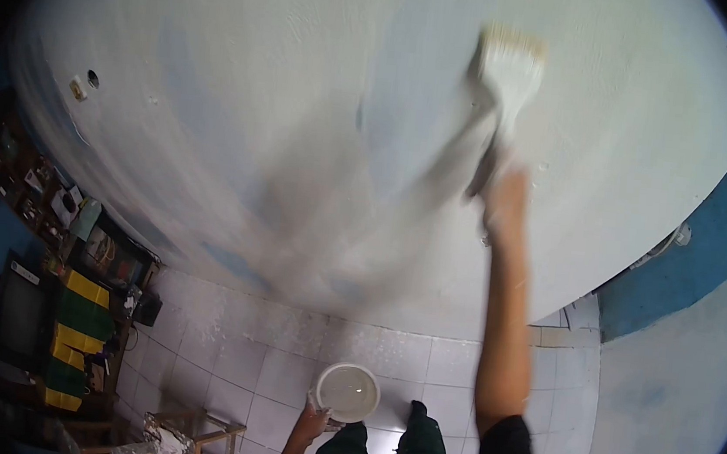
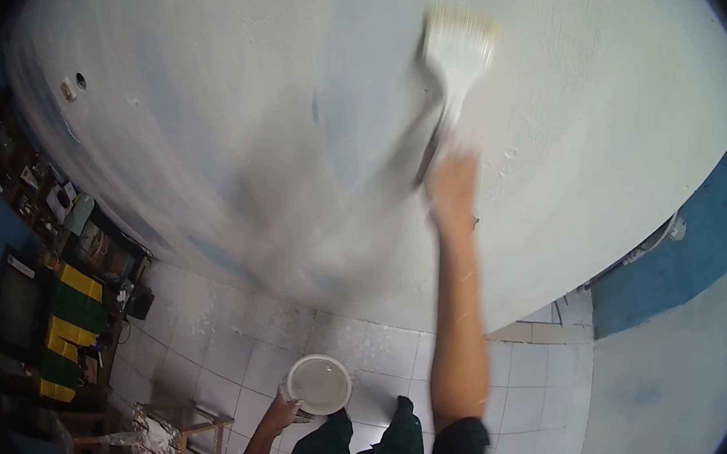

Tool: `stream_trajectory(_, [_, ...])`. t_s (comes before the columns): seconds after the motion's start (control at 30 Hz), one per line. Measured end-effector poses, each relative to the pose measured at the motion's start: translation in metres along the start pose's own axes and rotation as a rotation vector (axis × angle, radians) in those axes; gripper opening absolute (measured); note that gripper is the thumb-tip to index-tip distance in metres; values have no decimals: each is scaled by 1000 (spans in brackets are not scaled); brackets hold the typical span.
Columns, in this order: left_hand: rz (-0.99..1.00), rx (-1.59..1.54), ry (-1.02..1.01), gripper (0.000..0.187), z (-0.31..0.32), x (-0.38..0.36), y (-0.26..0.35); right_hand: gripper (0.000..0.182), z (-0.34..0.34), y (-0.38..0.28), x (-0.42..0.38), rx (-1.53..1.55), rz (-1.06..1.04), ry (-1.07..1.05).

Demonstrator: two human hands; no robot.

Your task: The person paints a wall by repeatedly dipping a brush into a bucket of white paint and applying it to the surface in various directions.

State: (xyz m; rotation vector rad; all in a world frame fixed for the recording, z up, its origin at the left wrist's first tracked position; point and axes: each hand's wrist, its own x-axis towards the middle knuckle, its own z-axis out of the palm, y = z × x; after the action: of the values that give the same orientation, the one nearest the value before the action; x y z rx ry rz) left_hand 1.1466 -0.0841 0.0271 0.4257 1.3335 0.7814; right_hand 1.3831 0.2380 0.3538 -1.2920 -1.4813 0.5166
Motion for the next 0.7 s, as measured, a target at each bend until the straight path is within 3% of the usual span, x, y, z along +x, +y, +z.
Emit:
stream_trajectory(0.03, [-16, -12, -4, 64, -2, 0, -6, 46, 20, 51, -25, -201, 41, -49])
stream_trajectory(0.13, [35, 39, 61, 63, 3, -18, -8, 46, 74, 162, -125, -333, 254, -238])
stream_trajectory(0.2, [27, 25, 121, 65, 4, -24, -16, 30, 104, 236, -174, 94, 485, -186])
stream_trajectory(0.27, [20, 8, 184, 66, 13, -31, -17, 26, 120, 306, -224, 137, 583, -130])
stream_trajectory(0.33, [11, -14, 234, 67, 30, -38, -14, 25, 100, 346, -255, 330, 980, -233])
stream_trajectory(0.4, [25, -43, 213, 66, 51, -39, -11, 33, 76, 419, -299, 308, 1173, -278])
stream_trajectory(0.6, [100, 4, 122, 64, 121, -7, -12, 40, -101, 345, -301, 250, 961, -540])
stream_trajectory(0.7, [188, 118, 84, 65, 159, 15, -16, 39, -176, 281, -267, 208, 756, -540])
